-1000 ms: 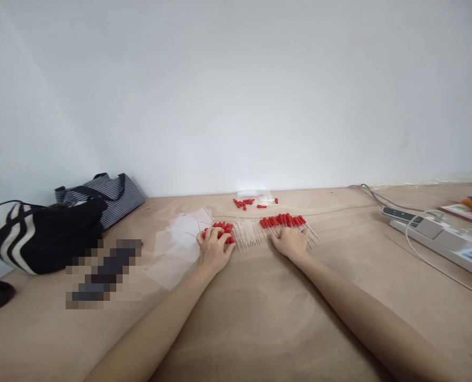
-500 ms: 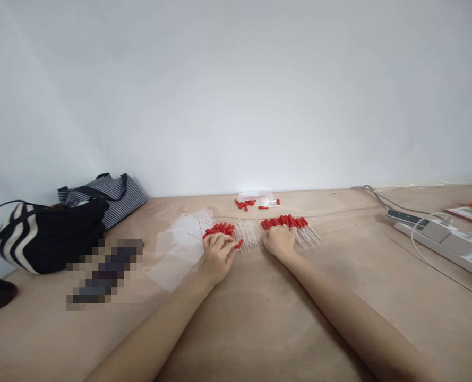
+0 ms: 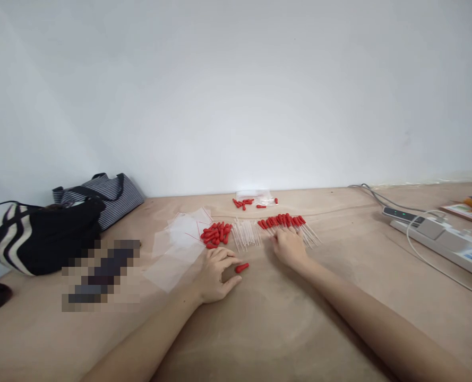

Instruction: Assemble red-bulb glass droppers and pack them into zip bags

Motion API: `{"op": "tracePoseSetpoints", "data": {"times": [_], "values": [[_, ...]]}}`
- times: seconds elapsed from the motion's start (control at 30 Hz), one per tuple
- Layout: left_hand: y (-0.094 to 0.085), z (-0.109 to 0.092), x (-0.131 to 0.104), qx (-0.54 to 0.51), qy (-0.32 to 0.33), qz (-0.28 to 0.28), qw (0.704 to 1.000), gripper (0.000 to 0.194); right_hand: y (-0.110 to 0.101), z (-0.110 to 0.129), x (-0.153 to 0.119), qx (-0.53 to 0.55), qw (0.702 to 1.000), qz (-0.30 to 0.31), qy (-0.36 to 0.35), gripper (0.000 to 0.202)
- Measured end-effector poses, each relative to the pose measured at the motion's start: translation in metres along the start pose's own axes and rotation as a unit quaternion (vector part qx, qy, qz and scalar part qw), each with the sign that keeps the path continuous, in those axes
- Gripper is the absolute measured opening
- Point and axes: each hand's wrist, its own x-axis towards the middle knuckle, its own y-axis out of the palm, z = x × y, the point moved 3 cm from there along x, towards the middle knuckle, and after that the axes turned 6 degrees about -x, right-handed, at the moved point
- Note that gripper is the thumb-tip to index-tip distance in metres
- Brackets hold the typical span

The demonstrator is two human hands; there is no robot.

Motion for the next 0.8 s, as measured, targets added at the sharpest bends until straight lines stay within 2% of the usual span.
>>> {"op": "tracePoseSetpoints", "data": {"times": [0.13, 0.23, 0.37, 0.6, 0.7, 0.8], "values": [[0.006, 0.001, 0.003, 0.015, -0.037, 0.005, 0.999, 0.029, -0.001, -0.025, -0.031, 0.051, 0.981, -0.073, -0.171, 0.022], [0.011, 0.004, 0.005, 0.027, -0.062, -0.002, 0.998, 0.022, 0.002, -0.039, -0.044, 0.081, 0.968, -0.082, -0.221, 0.023], [0.015, 0.006, 0.006, 0.036, -0.07, -0.005, 0.997, 0.019, 0.001, -0.04, -0.044, 0.127, 0.962, -0.056, -0.234, 0.024], [0.018, 0.001, 0.006, 0.052, -0.044, -0.023, 0.997, 0.018, 0.009, -0.019, -0.036, 0.206, 0.956, -0.033, -0.206, 0.018], [0.018, -0.003, 0.006, 0.056, -0.038, -0.031, 0.997, 0.018, 0.012, -0.013, -0.037, 0.224, 0.953, -0.044, -0.197, 0.013], [0.016, -0.006, 0.007, 0.058, -0.045, -0.038, 0.997, 0.017, 0.007, -0.01, -0.042, 0.217, 0.954, -0.083, -0.192, 0.015]]}}
